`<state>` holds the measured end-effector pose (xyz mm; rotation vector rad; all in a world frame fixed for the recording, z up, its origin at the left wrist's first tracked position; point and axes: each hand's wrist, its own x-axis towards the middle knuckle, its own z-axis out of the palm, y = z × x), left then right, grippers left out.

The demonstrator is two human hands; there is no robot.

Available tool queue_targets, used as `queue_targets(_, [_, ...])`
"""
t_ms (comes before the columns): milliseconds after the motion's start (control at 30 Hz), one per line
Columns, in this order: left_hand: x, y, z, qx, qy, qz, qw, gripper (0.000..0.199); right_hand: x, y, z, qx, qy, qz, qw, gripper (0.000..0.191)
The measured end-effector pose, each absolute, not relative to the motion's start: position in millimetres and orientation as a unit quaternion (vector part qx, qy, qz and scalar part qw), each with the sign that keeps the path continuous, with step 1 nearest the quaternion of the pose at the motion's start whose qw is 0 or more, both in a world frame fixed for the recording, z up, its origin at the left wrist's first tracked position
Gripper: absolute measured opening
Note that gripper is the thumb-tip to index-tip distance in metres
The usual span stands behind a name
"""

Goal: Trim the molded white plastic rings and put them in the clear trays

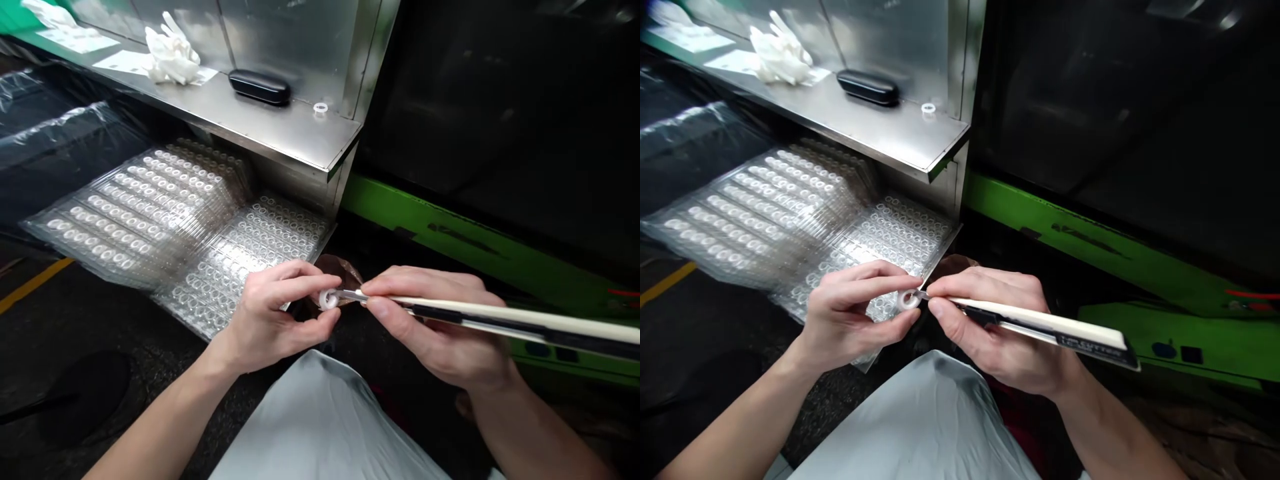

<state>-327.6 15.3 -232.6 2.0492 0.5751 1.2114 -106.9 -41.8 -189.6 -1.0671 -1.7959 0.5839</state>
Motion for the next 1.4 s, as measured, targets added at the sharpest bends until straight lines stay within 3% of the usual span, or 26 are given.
queue_targets(300, [-335.9, 10.4, -227.6, 0.835, 0.224, 0.420, 0.276, 0.026, -114.3, -48.9, -189.9, -0.426, -0.752, 0.209, 0.458, 0.013])
queue_targets(500, [-323.6, 7.5, -233.2, 0.875, 0.198, 0.387, 0.216, 0.023, -110.6, -74.3, -213.7, -0.531, -0.653, 0.252, 0.478, 0.009])
queue_targets(700, [-299.6, 6.7, -241.4, 0.890, 0.162, 0.374, 0.204, 0.024, -116.4, -99.0, -248.3, -0.563, -0.371, 0.395, 0.624, 0.015])
queue_targets(800, [-283.7, 7.9, -243.6, 0.867, 0.153, 0.394, 0.263, 0.025, -109.0, -101.0, -256.7, -0.477, -0.159, 0.494, 0.709, 0.016])
queue_targets(900, [-267.7, 7.6, -247.5, 0.825, 0.144, 0.407, 0.365, 0.029, -83.4, -108.9, -265.9, -0.423, -0.050, 0.522, 0.739, 0.016])
queue_targets(1000, [-255.8, 4.0, -252.1, 0.779, 0.142, 0.400, 0.461, 0.032, -42.4, -130.4, -291.7, -0.488, -0.098, 0.471, 0.729, 0.020])
queue_targets(1100, [-251.1, 0.3, -254.4, 0.735, 0.141, 0.404, 0.525, 0.033, 3.2, -155.9, -332.4, -0.661, -0.221, 0.378, 0.609, 0.038])
queue_targets(1200, [-253.9, 0.6, -254.0, 0.729, 0.137, 0.414, 0.528, 0.034, 32.6, -168.1, -355.3, -0.779, -0.280, 0.300, 0.474, 0.032])
queue_targets(1300, [-262.1, 3.6, -251.8, 0.758, 0.123, 0.434, 0.471, 0.036, 23.3, -161.8, -328.6, -0.801, -0.344, 0.207, 0.445, 0.018])
queue_targets(1400, [-272.8, 6.1, -247.9, 0.794, 0.121, 0.453, 0.387, 0.035, -22.6, -147.2, -265.3, -0.704, -0.418, 0.191, 0.542, 0.022])
